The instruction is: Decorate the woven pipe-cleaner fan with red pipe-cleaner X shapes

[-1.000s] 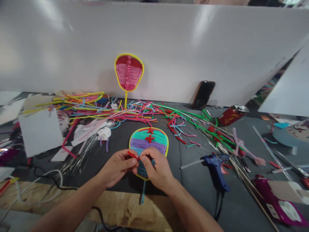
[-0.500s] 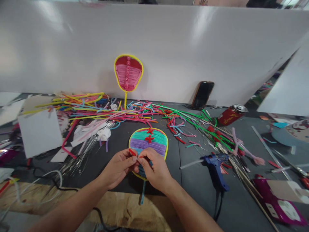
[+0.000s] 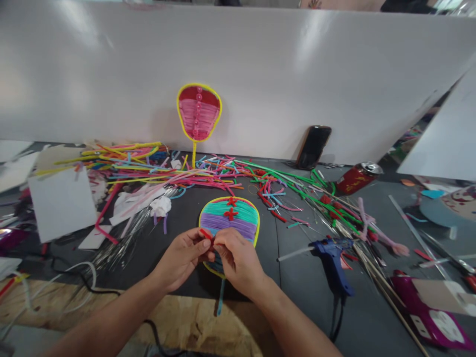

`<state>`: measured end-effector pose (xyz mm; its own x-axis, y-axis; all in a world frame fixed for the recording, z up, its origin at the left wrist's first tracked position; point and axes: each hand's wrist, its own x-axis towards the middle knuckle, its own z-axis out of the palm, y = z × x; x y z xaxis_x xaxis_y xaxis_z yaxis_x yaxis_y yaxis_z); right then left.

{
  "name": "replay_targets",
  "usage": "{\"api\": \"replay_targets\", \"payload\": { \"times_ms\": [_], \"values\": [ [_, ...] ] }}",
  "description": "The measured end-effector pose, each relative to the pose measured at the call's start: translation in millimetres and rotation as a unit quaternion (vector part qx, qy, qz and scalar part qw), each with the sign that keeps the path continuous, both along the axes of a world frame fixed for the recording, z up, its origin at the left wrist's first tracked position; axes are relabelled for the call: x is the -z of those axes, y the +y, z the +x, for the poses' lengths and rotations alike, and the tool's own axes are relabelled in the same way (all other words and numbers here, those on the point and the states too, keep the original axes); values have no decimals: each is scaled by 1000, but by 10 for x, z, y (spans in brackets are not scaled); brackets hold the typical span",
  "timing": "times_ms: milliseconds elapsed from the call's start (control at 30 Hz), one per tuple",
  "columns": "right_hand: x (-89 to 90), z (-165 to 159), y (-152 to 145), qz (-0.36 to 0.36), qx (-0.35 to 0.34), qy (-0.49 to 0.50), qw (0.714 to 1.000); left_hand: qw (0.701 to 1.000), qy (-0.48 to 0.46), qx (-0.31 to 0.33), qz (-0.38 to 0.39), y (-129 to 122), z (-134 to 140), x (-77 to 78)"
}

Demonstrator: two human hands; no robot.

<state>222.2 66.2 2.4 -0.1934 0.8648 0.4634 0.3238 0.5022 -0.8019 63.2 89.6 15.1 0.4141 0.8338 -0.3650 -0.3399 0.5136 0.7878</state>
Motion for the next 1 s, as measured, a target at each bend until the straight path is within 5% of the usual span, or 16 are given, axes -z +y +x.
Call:
{"api": "replay_targets", "payload": {
  "times_ms": [167, 767, 1000],
  "values": [
    [-43, 6, 5, 7, 49, 8, 999, 998, 15, 58, -8, 5, -39, -2],
    [-50, 26, 25, -3, -17, -4, 1000, 1000, 4, -2, -12, -3, 3, 2],
    [-29, -19, -11, -130, 35, 86, 987, 1000, 13, 9, 3, 10, -32, 26]
  ]
}}
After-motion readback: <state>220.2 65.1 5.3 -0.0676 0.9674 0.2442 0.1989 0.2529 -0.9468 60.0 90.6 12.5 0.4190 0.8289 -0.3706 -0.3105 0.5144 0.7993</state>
